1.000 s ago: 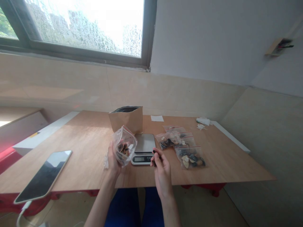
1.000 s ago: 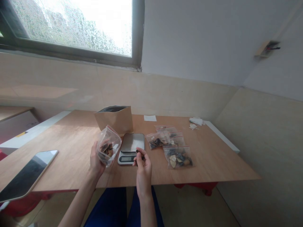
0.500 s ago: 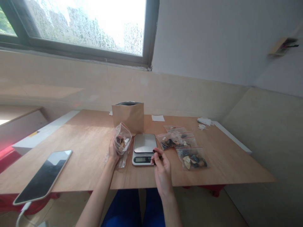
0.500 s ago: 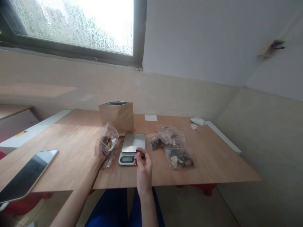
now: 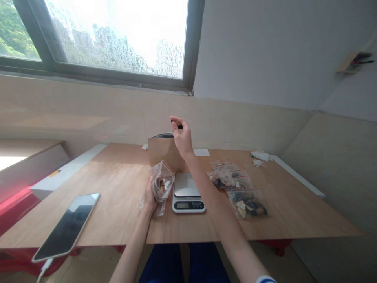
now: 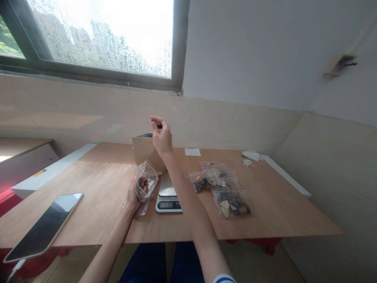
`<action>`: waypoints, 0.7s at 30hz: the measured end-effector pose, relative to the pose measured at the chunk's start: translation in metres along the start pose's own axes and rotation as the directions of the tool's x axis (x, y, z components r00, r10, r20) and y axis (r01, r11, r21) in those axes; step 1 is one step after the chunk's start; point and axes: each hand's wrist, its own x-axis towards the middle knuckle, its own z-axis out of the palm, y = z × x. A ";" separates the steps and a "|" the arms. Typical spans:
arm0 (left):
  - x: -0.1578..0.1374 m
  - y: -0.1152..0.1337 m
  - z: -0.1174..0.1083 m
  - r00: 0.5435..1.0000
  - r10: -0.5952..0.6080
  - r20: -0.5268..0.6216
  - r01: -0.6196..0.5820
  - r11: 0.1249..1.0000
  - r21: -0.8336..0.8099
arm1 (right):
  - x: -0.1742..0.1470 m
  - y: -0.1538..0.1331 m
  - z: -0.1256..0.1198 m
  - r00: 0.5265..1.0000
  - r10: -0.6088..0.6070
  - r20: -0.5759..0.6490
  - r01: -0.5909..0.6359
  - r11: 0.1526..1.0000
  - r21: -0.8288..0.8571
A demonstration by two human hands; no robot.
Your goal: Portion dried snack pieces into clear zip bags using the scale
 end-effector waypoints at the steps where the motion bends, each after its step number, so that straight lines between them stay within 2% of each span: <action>1: 0.001 0.000 -0.001 1.000 0.012 0.022 -0.011 1.000 -0.003 | 0.012 0.004 0.007 0.996 -0.094 0.005 0.094 0.990 -0.101; 3: 0.002 -0.001 -0.002 0.999 0.023 0.042 -0.023 1.000 -0.004 | 0.028 0.016 0.019 0.971 -0.215 0.106 0.237 0.929 -0.285; 4: 0.003 -0.002 -0.002 0.999 0.022 0.040 -0.022 1.000 -0.007 | 0.032 0.023 0.023 0.956 -0.228 0.183 0.281 0.889 -0.361; 7: 0.004 -0.002 -0.003 0.999 0.016 0.040 -0.016 1.000 -0.004 | 0.032 0.044 0.028 0.904 -0.163 0.394 0.359 0.790 -0.498; 9: 0.005 -0.003 -0.004 0.998 0.012 0.059 -0.011 1.000 -0.007 | 0.026 0.056 0.026 0.882 -0.111 0.458 0.370 0.766 -0.526; 11: 0.006 -0.003 -0.004 0.998 0.021 0.061 -0.020 1.000 -0.016 | 0.021 0.064 0.021 0.884 -0.070 0.461 0.340 0.775 -0.534; 15: 0.006 -0.004 -0.004 0.998 0.021 0.052 -0.020 1.000 -0.022 | 0.017 0.072 0.013 0.927 -0.017 0.374 0.227 0.822 -0.523; 21: 0.003 -0.002 -0.002 0.999 0.041 0.012 -0.041 0.999 -0.013 | 0.015 0.072 0.009 0.930 0.001 0.367 0.199 0.840 -0.505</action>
